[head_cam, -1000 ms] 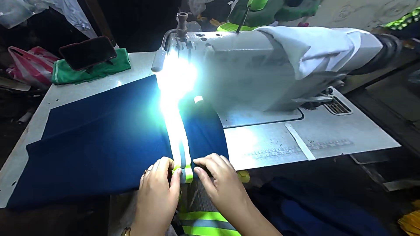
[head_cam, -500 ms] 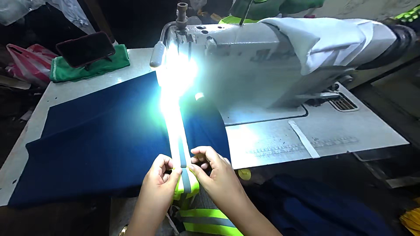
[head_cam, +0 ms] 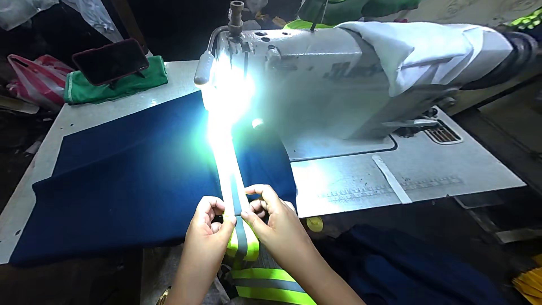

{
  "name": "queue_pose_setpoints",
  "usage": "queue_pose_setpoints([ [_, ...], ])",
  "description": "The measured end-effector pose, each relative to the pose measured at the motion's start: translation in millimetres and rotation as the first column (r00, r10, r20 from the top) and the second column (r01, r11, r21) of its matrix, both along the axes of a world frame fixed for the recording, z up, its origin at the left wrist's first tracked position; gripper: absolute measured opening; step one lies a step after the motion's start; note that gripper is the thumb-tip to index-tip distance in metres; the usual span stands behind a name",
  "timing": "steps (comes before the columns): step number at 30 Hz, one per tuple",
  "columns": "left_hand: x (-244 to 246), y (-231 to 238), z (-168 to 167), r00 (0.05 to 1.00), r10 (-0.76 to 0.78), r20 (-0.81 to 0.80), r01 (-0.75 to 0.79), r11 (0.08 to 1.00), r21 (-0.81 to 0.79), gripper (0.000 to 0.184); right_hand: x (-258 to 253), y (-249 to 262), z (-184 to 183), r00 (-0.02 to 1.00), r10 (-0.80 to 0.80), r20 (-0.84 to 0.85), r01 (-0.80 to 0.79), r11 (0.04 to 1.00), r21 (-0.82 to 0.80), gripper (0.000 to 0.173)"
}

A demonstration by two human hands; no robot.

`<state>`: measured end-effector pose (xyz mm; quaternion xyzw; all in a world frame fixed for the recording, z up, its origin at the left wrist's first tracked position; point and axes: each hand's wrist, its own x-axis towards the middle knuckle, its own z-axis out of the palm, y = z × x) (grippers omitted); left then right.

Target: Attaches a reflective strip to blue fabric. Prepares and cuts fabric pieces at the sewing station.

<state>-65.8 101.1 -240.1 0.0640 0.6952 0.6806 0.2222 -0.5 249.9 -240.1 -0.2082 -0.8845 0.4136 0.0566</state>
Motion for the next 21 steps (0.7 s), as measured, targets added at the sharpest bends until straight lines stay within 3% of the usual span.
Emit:
queue_pose_setpoints([
  [2, 1.6, -0.5, -2.4, 0.999, -0.021, -0.049, 0.019, 0.998, -0.054, 0.023, -0.4, -1.4, -1.2, 1.0, -0.015, -0.016, 0.016, 0.999, 0.036, 0.034],
  [4, 4.3, -2.4, -6.1, 0.978, -0.084, -0.192, 0.031, 0.965, -0.26, 0.021, -0.4, -5.2, -4.5, 0.999, -0.014, -0.043, 0.021, 0.985, 0.173, 0.033],
  [6, 8.6, -5.8, -1.7, 0.902, -0.234, -0.363, -0.02, 0.817, -0.577, 0.026, -0.4, -9.7, -8.8, 0.997, -0.002, -0.077, 0.027, 0.945, 0.325, 0.03],
  [7, 11.0, -5.6, 2.0, 0.827, -0.302, -0.474, -0.118, 0.732, -0.671, 0.029, -0.7, -10.8, -10.3, 0.995, 0.007, -0.095, 0.029, 0.93, 0.367, 0.027],
  [8, 11.4, -5.1, 3.8, 0.731, -0.347, -0.587, -0.226, 0.689, -0.688, 0.03, -0.5, -10.9, -11.2, 0.994, 0.013, -0.104, 0.03, 0.917, 0.398, 0.025],
  [10, 5.4, -5.8, 1.0, 0.547, -0.394, -0.739, -0.327, 0.712, -0.622, 0.022, 1.2, -9.7, -13.3, 0.993, 0.024, -0.112, 0.026, 0.903, 0.428, 0.024],
  [13, -7.2, -9.8, -21.9, 0.373, -0.441, -0.816, -0.224, 0.811, -0.54, 0.02, 4.6, -5.5, -15.2, 0.99, 0.053, -0.128, 0.006, 0.907, 0.421, 0.023],
  [18, -9.0, -18.8, -40.5, 0.308, -0.447, -0.84, -0.175, 0.841, -0.512, 0.026, 20.8, 11.6, -28.7, 0.937, 0.232, -0.263, -0.094, 0.889, 0.449, 0.016],
  [21, -8.9, -22.4, -43.0, 0.257, -0.471, -0.844, -0.164, 0.839, -0.518, 0.03, 32.2, 14.4, -33.3, 0.901, 0.324, -0.289, -0.135, 0.841, 0.524, 0.022],
])
